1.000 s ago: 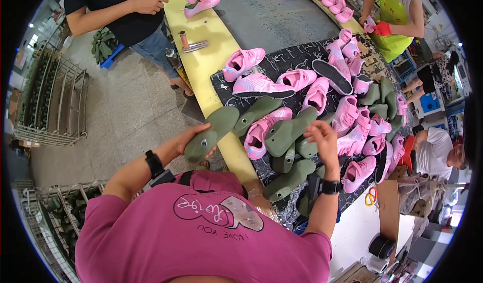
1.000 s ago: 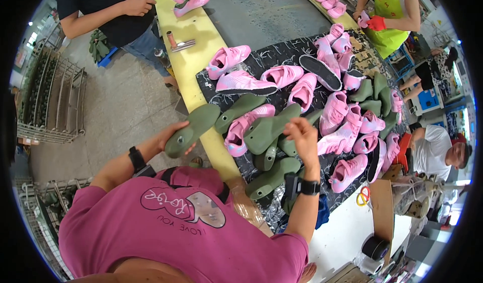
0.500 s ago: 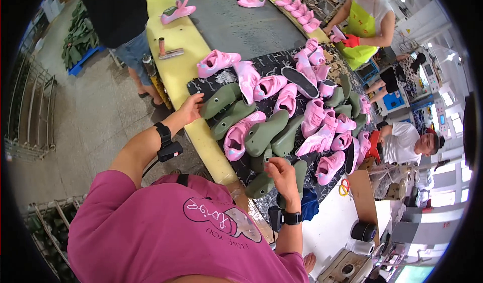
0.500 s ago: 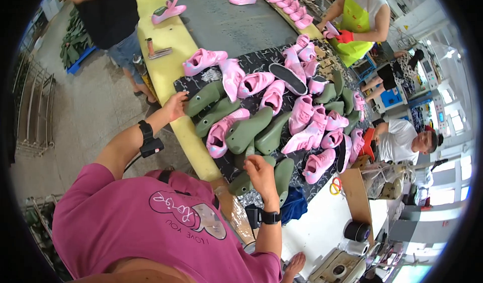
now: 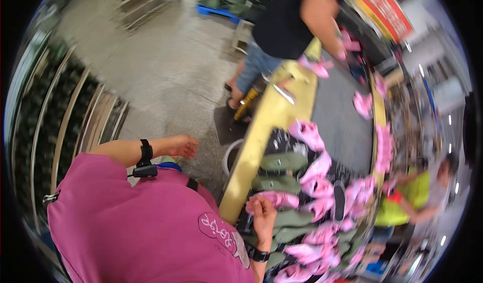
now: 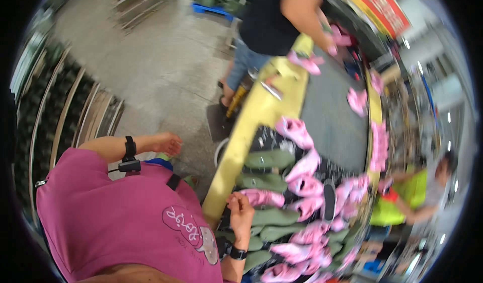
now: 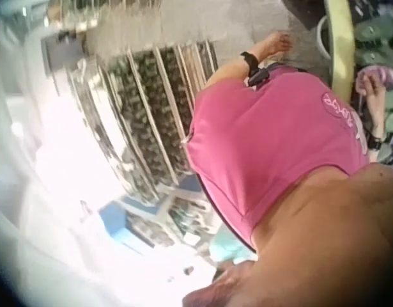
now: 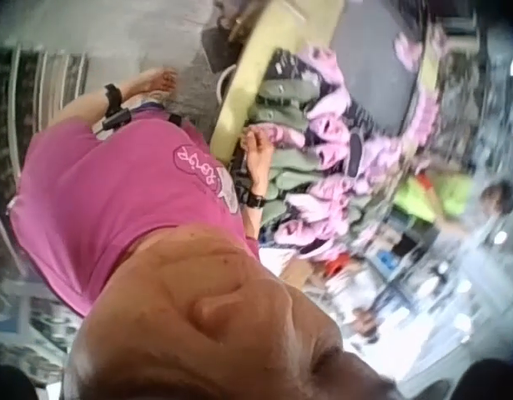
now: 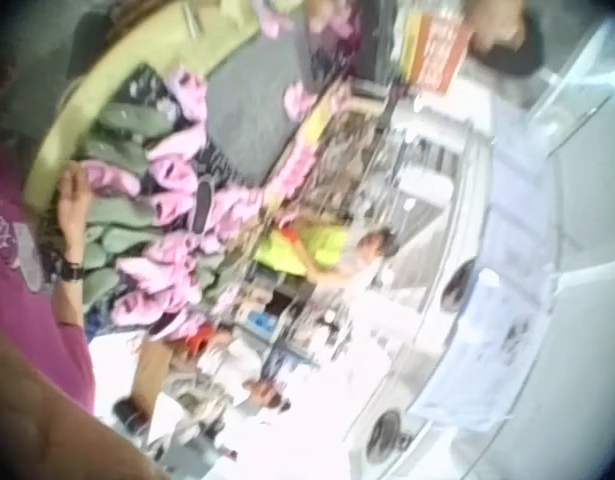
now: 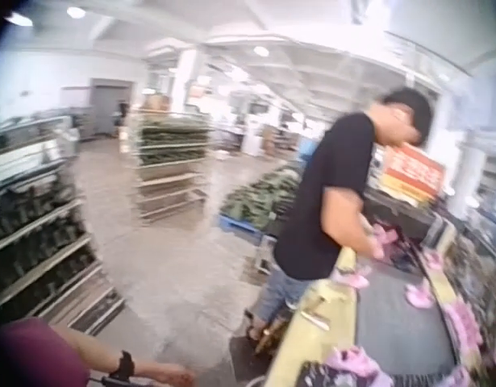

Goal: Organize and sort green shoe lasts and pink footwear components in a manufacturing environment.

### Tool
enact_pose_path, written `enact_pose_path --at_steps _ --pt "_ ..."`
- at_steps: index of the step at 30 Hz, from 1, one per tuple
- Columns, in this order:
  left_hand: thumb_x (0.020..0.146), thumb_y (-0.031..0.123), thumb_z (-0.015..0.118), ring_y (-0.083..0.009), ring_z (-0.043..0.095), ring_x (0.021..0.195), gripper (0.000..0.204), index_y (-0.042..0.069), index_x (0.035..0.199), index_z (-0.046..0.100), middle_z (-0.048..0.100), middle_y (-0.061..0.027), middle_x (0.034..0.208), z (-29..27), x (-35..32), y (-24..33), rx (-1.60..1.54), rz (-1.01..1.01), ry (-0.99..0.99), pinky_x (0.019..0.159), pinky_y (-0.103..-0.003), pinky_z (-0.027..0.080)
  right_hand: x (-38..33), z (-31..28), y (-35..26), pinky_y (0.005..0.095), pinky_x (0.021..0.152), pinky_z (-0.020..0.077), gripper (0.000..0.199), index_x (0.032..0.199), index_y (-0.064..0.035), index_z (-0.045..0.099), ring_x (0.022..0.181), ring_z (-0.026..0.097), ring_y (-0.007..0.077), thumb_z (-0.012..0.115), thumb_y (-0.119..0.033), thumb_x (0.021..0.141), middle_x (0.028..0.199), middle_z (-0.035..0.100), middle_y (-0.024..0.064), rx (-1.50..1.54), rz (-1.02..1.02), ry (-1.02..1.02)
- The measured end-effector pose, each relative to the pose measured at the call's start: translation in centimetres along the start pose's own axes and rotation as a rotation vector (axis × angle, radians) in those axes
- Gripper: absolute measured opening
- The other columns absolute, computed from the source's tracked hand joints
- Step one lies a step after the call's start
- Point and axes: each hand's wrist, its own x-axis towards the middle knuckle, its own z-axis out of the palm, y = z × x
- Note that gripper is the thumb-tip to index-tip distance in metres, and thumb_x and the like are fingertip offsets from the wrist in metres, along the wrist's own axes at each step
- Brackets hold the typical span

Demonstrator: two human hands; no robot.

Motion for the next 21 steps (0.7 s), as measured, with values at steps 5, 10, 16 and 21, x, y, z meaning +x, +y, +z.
enact_pose_path --at_steps 5,10,16,21 --pt "0.083 0.027 0.056 -0.0277 0.057 0.081 0.042 0.0 0.113 0.048 0.055 -0.0175 0.098 -4.2 -3.2 -4.2 -0.22 0.154 0.106 0.071 -0.039 0.048 2.3 5.0 -2.9 0.0289 0.067 0.0512 0.019 0.103 0.0046 0.053 0.079 0.062 0.0188 0.053 -0.006 0.087 0.092 0.063 0.0134 -0.085 -0.015 -0.23" --pt "0.082 0.028 0.058 -0.0227 0.057 0.072 0.036 -0.002 0.103 0.051 0.056 -0.0156 0.091 -8.1 -7.7 -5.5 -0.103 0.216 0.101 0.062 -0.034 0.049 4.3 10.5 -2.8 0.0302 0.061 0.0535 0.02 0.099 0.0053 0.053 0.071 0.063 0.0217 0.057 0.004 0.08 0.083 0.062 0.0149 0.063 -0.043 -0.27" --pt "0.081 0.026 0.06 -0.0206 0.058 0.073 0.03 0.002 0.098 0.055 0.057 -0.0124 0.087 -17.8 -14.4 -10.4 -0.246 0.376 0.262 0.06 -0.031 0.048 8.2 23.0 -6.5 0.0243 0.045 0.0481 0.011 0.091 0.0019 0.055 0.051 0.056 0.0139 0.059 -0.003 0.082 0.068 0.06 0.0098 0.139 -0.064 -0.34" --pt "0.08 0.026 0.061 -0.0199 0.059 0.071 0.026 0.004 0.094 0.057 0.058 -0.0099 0.082 -23.5 -20.6 -13.8 -0.42 0.492 0.346 0.061 -0.031 0.049 9.5 34.6 -8.6 0.0216 0.042 0.0443 0.007 0.087 0.0005 0.057 0.046 0.053 0.0109 0.057 -0.006 0.084 0.061 0.058 0.0073 0.053 -0.122 -0.569"
